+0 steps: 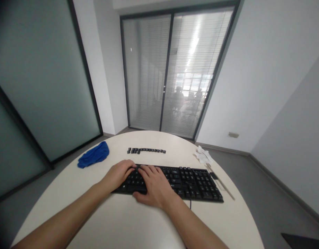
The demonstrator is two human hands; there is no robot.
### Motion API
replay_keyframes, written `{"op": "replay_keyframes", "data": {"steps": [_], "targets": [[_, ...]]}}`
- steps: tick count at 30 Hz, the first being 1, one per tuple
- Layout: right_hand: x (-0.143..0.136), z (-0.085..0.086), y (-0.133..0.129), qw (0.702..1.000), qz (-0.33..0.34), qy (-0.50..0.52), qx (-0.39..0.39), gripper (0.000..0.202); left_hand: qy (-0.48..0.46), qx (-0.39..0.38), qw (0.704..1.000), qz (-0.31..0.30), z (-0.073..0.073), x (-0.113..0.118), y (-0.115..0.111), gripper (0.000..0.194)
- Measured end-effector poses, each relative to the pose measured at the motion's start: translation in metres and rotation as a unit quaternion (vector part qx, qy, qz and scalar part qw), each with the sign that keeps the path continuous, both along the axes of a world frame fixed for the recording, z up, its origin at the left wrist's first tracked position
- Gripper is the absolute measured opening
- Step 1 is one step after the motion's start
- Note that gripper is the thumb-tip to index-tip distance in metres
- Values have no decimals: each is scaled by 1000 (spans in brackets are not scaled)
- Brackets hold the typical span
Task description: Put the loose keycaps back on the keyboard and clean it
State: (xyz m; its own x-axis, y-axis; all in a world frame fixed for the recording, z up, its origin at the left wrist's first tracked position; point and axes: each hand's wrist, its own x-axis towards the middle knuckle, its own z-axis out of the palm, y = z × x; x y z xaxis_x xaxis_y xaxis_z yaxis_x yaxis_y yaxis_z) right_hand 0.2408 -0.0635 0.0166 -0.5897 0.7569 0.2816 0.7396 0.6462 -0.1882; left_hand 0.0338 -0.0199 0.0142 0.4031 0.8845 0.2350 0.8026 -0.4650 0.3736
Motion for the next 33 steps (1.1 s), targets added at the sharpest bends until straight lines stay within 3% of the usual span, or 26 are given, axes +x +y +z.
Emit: {"op": "replay_keyframes", "data": {"steps": [6,15,24,33], "targets": [[-1,2,-1,1000,7,1,-11,79,36,9,999,-32,5,2,-3,24],[-2,0,0,1000,-6,-19,-18,77,-67,-28,997,-5,-6,-7,9,22],[-3,2,1,999,-20,-22,-31,78,-9,-32,998,-44,4,-15,8,26],[-4,-1,2,1000,-16,-2,-23,76,-9,-29,998,-49,-2,-16,6,30]]}}
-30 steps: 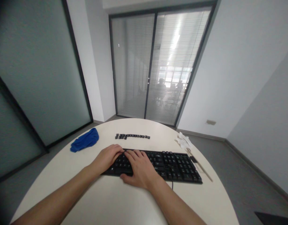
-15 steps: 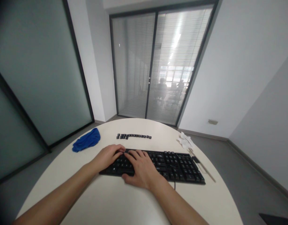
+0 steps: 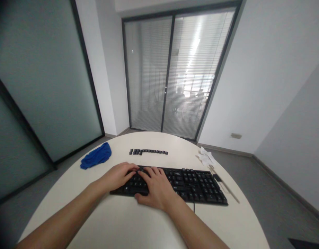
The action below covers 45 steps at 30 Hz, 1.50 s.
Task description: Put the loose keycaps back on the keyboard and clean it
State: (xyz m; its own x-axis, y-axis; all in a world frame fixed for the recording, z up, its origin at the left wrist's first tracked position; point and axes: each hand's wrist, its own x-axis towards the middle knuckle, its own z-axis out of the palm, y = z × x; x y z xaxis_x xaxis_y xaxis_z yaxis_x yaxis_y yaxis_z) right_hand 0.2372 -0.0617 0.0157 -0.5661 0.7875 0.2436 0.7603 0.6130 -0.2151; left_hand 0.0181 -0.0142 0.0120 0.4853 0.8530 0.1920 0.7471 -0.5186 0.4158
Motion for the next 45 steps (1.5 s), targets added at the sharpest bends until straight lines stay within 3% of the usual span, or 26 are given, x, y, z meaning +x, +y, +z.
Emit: {"op": "replay_keyframes", "data": {"steps": [7,13,21,28,33,38,45], "targets": [[2,-2,0,1000,-3,-8,1,77,-36,42,997,50,-4,0,6,29],[3,-2,-2,1000,-3,-8,10,75,-37,73,990,112,-8,-2,38,27],[7,-2,-1,1000,2,-6,13,76,93,127,987,19,3,10,80,31],[13,-1,-1,1000,6,-3,11,79,130,130,983,23,-2,27,100,33],[13,0,-1,1000,8,1,12,79,145,128,980,35,-10,32,105,32],[14,1,0,1000,14,9,12,77,134,124,982,41,-8,37,101,26],[15,0,0,1000,13,4,17,78,53,117,990,60,1,38,69,23]]}}
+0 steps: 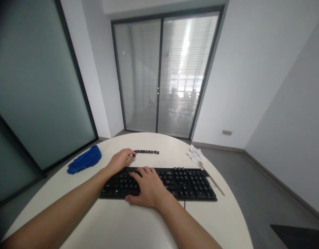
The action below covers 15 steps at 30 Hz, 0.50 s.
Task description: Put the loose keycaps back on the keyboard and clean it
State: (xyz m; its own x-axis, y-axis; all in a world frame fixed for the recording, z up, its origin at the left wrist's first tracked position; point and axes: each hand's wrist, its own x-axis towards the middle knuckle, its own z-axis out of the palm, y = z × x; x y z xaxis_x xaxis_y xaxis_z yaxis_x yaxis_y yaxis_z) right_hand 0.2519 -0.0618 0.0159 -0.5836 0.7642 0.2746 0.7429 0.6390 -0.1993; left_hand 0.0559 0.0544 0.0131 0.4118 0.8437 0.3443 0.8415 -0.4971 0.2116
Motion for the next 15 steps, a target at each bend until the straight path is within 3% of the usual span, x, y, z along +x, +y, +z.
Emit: {"op": "replay_keyframes", "data": {"steps": [7,11,15], "targets": [[-1,-1,1,1000,0,-4,-2,79,-255,-86,963,-10,-17,-25,-42,22],[-2,-2,2,1000,1,0,0,79,-280,-108,954,-14,-28,-38,-53,21],[-3,0,1,1000,0,-8,-6,79,-255,-119,959,-26,-26,-39,-58,21]]}}
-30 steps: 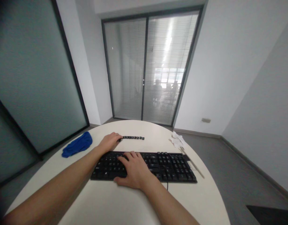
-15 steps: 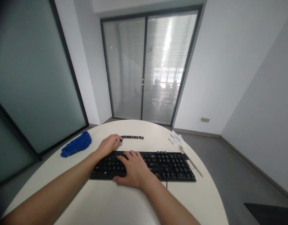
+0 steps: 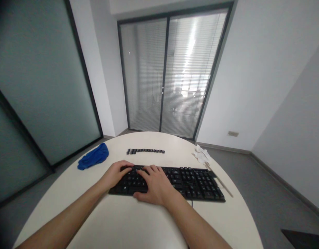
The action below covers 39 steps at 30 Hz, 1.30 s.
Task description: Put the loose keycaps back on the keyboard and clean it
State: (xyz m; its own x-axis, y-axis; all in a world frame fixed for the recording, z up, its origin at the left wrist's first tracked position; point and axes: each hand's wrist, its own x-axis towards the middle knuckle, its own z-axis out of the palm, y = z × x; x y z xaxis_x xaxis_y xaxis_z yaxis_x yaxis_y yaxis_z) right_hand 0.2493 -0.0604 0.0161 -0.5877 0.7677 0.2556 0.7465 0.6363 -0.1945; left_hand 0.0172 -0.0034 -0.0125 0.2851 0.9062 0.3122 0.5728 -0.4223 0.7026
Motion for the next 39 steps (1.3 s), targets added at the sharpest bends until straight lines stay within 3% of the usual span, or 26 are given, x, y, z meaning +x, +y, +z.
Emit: {"op": "replay_keyframes", "data": {"steps": [9,16,28,36,39], "targets": [[-1,0,0,1000,1,8,-8,79,146,42,988,-11,14,2,-12,27],[-2,2,-1,1000,2,12,-8,78,226,82,969,-62,27,7,-17,32],[-2,3,-1,1000,-5,-1,-16,78,159,80,982,-54,13,1,-9,21],[-1,2,0,1000,0,0,-11,79,223,100,965,-94,24,5,-16,21],[-1,2,-1,1000,0,-4,-12,79,233,93,965,-78,26,6,-17,21]]}}
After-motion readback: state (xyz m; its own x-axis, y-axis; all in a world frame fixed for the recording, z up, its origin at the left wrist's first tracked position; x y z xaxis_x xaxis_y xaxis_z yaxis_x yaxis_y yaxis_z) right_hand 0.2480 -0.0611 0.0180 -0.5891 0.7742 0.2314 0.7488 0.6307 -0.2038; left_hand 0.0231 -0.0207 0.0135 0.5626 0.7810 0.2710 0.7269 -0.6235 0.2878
